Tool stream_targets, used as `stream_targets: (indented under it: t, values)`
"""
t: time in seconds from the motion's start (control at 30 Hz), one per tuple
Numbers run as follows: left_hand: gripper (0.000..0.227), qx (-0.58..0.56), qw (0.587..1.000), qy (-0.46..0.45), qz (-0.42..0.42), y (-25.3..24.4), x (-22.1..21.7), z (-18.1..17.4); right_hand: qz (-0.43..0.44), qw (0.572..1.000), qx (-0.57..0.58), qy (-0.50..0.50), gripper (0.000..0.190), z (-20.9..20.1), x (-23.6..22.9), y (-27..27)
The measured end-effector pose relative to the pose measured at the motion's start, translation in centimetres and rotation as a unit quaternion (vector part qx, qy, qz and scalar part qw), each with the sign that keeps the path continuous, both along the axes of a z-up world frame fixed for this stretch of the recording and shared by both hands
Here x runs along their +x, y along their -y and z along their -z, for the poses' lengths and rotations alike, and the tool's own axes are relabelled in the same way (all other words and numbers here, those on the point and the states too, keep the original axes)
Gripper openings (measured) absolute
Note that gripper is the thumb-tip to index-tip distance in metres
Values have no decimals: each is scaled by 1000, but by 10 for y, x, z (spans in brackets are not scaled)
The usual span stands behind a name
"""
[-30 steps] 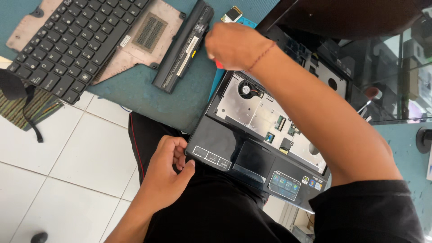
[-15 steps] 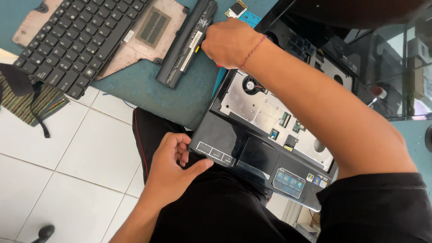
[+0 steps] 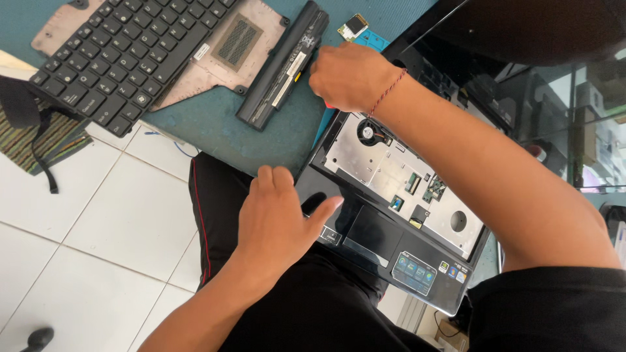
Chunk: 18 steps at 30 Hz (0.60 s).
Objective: The person works on a disassembled laptop, using a red plastic pry tool to separate the casing and a screwdriver to remove screws from the internal components. They manipulate the cooling fan and heat sink assembly, then flip the laptop to pry open the palm rest area.
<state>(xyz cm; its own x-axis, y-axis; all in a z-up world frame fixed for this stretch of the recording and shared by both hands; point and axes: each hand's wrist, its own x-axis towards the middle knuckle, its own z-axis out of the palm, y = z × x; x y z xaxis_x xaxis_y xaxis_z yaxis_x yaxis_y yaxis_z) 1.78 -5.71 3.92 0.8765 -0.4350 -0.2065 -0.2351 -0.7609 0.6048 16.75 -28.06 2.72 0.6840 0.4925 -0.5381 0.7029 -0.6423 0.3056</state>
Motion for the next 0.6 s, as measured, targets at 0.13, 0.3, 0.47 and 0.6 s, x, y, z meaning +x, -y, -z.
stream_targets:
  t: [0.13, 0.3, 0.47, 0.6]
  values:
    - [68, 36, 999, 27, -11, 22, 8, 0, -65, 994, 28, 88, 28, 12, -7, 5]
    - [57, 61, 995, 67, -28, 51, 26, -1, -20, 998, 9, 63, 22, 2, -9, 6]
    - [54, 110, 986, 113, -48, 78, 39, 24, -2, 997, 35, 76, 23, 20, -7, 9]
    - [45, 66, 993, 85, -41, 80, 47, 30, -42, 996, 68, 34, 30, 10, -12, 5]
